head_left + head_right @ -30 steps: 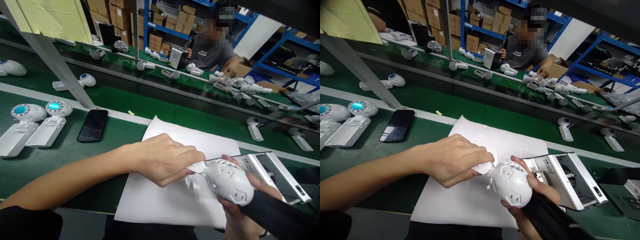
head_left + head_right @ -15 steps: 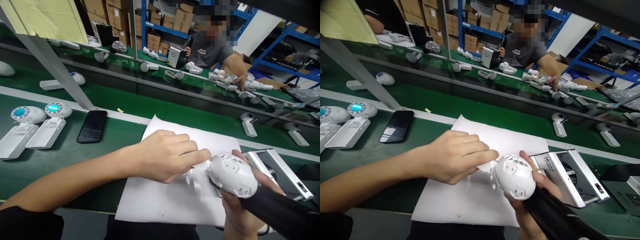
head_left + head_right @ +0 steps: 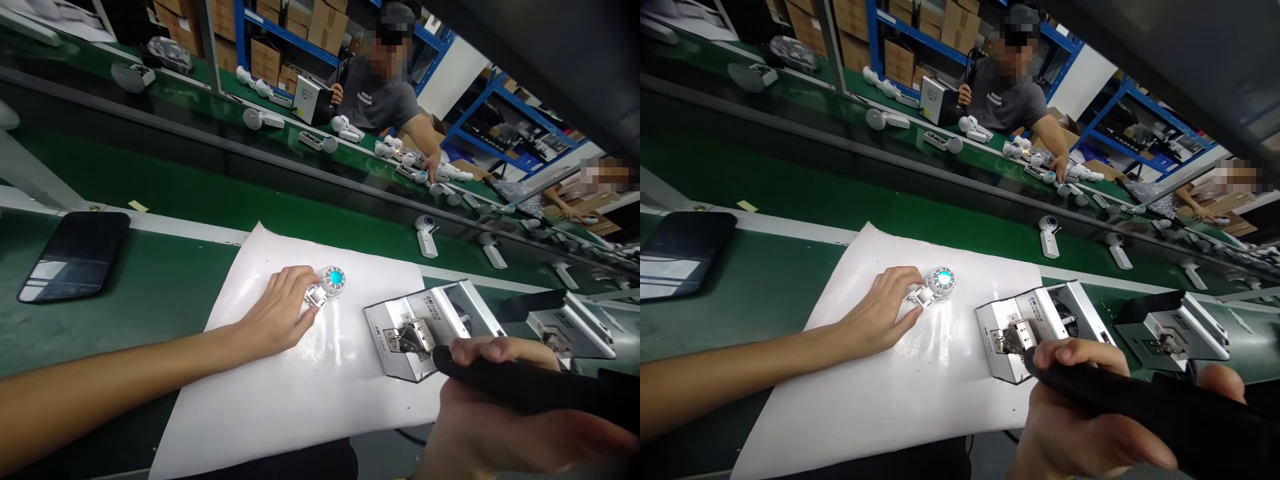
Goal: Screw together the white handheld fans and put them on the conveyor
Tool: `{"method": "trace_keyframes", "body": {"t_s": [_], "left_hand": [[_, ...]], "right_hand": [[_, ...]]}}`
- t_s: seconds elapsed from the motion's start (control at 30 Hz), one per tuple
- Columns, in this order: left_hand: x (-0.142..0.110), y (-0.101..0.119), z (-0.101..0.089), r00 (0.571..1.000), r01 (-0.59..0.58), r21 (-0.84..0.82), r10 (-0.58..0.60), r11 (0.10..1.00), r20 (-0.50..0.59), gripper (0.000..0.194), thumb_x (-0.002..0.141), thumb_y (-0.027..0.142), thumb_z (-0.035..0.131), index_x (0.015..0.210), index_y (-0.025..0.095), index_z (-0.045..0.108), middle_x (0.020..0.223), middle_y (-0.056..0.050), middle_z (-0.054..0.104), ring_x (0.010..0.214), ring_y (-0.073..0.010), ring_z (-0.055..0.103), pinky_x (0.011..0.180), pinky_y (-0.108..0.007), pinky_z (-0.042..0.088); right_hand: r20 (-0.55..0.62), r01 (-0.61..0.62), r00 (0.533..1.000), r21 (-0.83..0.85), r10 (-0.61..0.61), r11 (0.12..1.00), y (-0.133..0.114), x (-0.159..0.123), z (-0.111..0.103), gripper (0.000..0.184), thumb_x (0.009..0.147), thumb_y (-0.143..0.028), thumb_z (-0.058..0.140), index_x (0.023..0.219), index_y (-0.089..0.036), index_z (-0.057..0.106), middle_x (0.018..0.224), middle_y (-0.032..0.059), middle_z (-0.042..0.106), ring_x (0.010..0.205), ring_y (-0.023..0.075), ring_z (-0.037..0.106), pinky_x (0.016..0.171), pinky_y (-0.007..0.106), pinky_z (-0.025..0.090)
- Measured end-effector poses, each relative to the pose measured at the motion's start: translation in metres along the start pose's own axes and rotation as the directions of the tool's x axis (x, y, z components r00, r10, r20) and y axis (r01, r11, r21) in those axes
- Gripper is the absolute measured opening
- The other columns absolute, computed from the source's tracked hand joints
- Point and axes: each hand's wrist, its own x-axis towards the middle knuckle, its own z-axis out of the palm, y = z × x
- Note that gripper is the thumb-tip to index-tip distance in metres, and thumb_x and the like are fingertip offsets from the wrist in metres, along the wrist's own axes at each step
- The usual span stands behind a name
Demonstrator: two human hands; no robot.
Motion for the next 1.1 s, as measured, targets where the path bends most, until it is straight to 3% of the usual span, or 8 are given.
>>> {"method": "trace_keyframes", "body": {"t_s": [0.1, 0.2, 0.3, 0.43, 0.57, 0.73, 0.9, 1.1], "left_hand": [[-0.001, -0.004, -0.017, 0.968, -0.249, 0.082, 0.246, 0.965, 0.039, 0.016, 0.101, 0.029, 0.059, 0.111, 0.017, 0.062, 0.121, -0.013, 0.063, 0.111, -0.0293, 0.056, 0.09, -0.042, 0.051], [0.003, -0.008, -0.039, 0.819, -0.553, 0.12, 0.51, 0.825, 0.264, 0.023, 0.1, 0.038, 0.065, 0.087, 0.019, 0.065, 0.117, -0.01, 0.068, 0.121, -0.0335, 0.057, 0.1, -0.047, 0.048], [0.007, -0.006, -0.055, 0.716, -0.643, 0.124, 0.537, 0.755, 0.446, 0.023, 0.093, 0.041, 0.075, 0.085, 0.02, 0.068, 0.108, -0.008, 0.071, 0.122, -0.0331, 0.06, 0.11, -0.049, 0.044], [-0.004, 0.009, -0.046, 0.748, -0.627, 0.167, 0.527, 0.761, 0.404, 0.013, 0.1, 0.015, 0.067, 0.089, 0.019, 0.071, 0.094, -0.006, 0.07, 0.098, -0.024, 0.064, 0.106, -0.044, 0.046], [-0.03, 0.027, -0.008, 0.782, -0.603, 0.057, 0.576, 0.796, 0.236, 0.02, 0.107, 0.03, 0.065, 0.093, 0.017, 0.071, 0.087, -0.005, 0.069, 0.08, -0.0199, 0.06, 0.089, -0.035, 0.049], [-0.047, 0.037, 0.012, 0.706, -0.671, 0.001, 0.639, 0.741, 0.306, 0.005, 0.094, 0.021, 0.07, 0.094, 0.017, 0.073, 0.092, -0.007, 0.071, 0.09, -0.0218, 0.061, 0.095, -0.036, 0.049], [-0.046, 0.036, 0.009, 0.713, -0.648, -0.01, 0.611, 0.762, 0.344, 0.012, 0.089, 0.027, 0.073, 0.095, 0.017, 0.074, 0.095, -0.007, 0.07, 0.095, -0.0224, 0.061, 0.102, -0.037, 0.048], [-0.049, 0.037, 0.012, 0.731, -0.637, 0.01, 0.6, 0.771, 0.325, 0.015, 0.084, 0.029, 0.076, 0.094, 0.019, 0.075, 0.095, -0.005, 0.07, 0.094, -0.0219, 0.061, 0.104, -0.037, 0.049]], "right_hand": [[-0.015, 0.042, 0.999, 0.0, -0.042, 0.999, 0.011, -0.004, 0.008, 0.061, 0.095, -0.083, 0.037, 0.102, -0.028, 0.064, 0.058, -0.0049, 0.046, 0.045, 0.015, 0.043, 0.045, 0.033, 0.038], [-0.118, 0.078, 0.99, 0.018, -0.075, 0.997, 0.024, -0.01, 0.022, 0.057, 0.096, -0.076, 0.049, 0.131, -0.031, 0.052, 0.063, -0.0076, 0.05, 0.046, 0.0167, 0.043, 0.045, 0.035, 0.041], [-0.102, 0.068, 0.992, 0.01, -0.067, 0.998, 0.032, -0.012, 0.032, 0.056, 0.093, -0.075, 0.057, 0.124, -0.028, 0.052, 0.062, -0.0073, 0.051, 0.048, 0.0174, 0.044, 0.049, 0.038, 0.045], [-0.128, 0.012, 0.992, 0.009, -0.011, 1.0, 0.025, -0.013, 0.035, 0.056, 0.092, -0.077, 0.057, 0.122, -0.03, 0.054, 0.06, -0.008, 0.052, 0.047, 0.0171, 0.042, 0.048, 0.036, 0.044], [0.125, -0.203, 0.976, 0.244, 0.177, 0.948, 0.004, -0.031, 0.035, 0.059, 0.091, -0.083, 0.049, 0.124, -0.035, 0.055, 0.052, -0.0106, 0.045, 0.04, 0.015, 0.032, 0.04, 0.032, 0.037], [0.398, -0.336, 0.892, 0.265, 0.215, 0.904, -0.006, -0.051, 0.057, 0.027, 0.102, -0.055, 0.051, 0.122, -0.04, 0.056, 0.057, -0.007, 0.051, 0.042, 0.0164, 0.044, 0.046, 0.034, 0.046], [0.315, -0.235, 0.939, 0.303, 0.135, 0.924, 0.008, -0.057, 0.095, 0.063, 0.088, -0.085, 0.055, 0.125, -0.033, 0.056, 0.054, -0.0113, 0.05, 0.038, 0.0122, 0.036, 0.042, 0.029, 0.041], [0.355, -0.299, 0.917, 0.306, 0.183, 0.904, 0.022, -0.059, 0.105, 0.063, 0.083, -0.085, 0.062, 0.115, -0.032, 0.05, 0.054, -0.0138, 0.052, 0.037, 0.0123, 0.036, 0.039, 0.028, 0.042]]}}
